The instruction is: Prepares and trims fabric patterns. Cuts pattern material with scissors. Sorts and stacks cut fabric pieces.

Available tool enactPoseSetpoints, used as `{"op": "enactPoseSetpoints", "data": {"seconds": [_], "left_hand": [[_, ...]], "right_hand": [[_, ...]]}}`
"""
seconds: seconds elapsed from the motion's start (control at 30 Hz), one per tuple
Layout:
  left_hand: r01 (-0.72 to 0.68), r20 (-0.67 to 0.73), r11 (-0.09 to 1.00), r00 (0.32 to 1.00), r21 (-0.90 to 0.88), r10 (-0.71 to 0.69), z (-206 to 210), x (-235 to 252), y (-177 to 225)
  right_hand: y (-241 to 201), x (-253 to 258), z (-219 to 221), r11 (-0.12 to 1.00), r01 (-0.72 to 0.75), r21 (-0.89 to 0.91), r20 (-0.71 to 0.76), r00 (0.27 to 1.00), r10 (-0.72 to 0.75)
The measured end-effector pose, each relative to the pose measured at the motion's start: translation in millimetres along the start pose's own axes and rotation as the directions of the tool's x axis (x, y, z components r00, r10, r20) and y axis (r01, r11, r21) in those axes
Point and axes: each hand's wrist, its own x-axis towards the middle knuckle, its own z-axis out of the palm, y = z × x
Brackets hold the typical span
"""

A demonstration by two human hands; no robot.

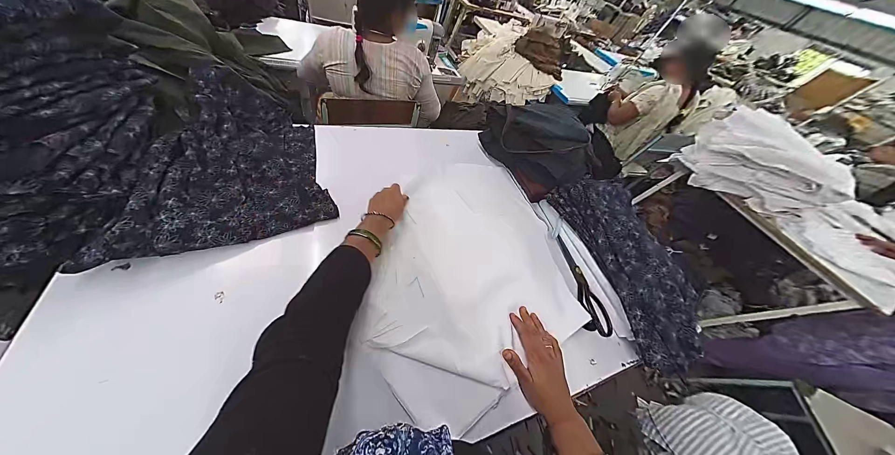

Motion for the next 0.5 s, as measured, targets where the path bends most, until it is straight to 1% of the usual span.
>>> {"op": "enactPoseSetpoints", "data": {"seconds": [0.07, 0.13, 0.17, 0.2, 0.23, 0.27, 0.3, 0.33, 0.4, 0.43, 0.47, 0.5], "left_hand": [[0.000, -0.113, 1.000, 0.994, 0.017, 0.002, -26, -2, -23], [0.078, -0.178, 0.992, 0.982, 0.102, -0.059, -59, -2, -42], [0.120, -0.233, 0.982, 0.969, 0.146, -0.083, -71, -1, -51], [0.140, -0.307, 0.973, 0.948, 0.181, -0.079, -79, 1, -60], [0.123, -0.370, 0.972, 0.928, 0.201, -0.040, -84, 2, -68], [0.069, -0.415, 0.973, 0.909, 0.220, 0.029, -86, 0, -74], [-0.009, -0.422, 0.971, 0.899, 0.241, 0.113, -84, -4, -76], [-0.098, -0.395, 0.956, 0.896, 0.277, 0.206, -80, -11, -75], [-0.285, -0.275, 0.905, 0.886, 0.315, 0.374, -62, -29, -67], [-0.363, -0.191, 0.882, 0.883, 0.301, 0.429, -52, -38, -61], [-0.414, -0.098, 0.868, 0.886, 0.275, 0.453, -41, -46, -54], [-0.425, -0.009, 0.868, 0.897, 0.257, 0.442, -30, -51, -48]], "right_hand": [[-2, 7, 1, 1.000, 0.008, 0.010, 0.027, 1.000, -0.008], [-2, 15, 1, 1.000, 0.001, 0.020, 0.059, 0.998, -0.003], [0, 20, 1, 1.000, -0.002, 0.020, 0.062, 0.998, 0.001], [2, 24, 1, 1.000, -0.009, 0.017, 0.055, 0.998, 0.008], [5, 27, 1, 1.000, -0.020, 0.013, 0.047, 0.999, 0.019], [8, 31, 0, 1.000, -0.030, 0.002, 0.036, 0.999, 0.030], [13, 34, 0, 0.999, -0.038, -0.008, 0.030, 0.999, 0.038], [18, 38, -1, 0.999, -0.046, -0.011, 0.028, 0.999, 0.046], [33, 47, -3, 0.999, -0.050, -0.017, 0.023, 0.998, 0.051], [40, 55, -3, 0.999, -0.047, -0.014, 0.017, 0.999, 0.047], [46, 63, -5, 0.999, -0.041, -0.011, 0.020, 0.999, 0.041], [51, 71, -6, 1.000, -0.024, -0.009, 0.023, 0.999, 0.024]]}}
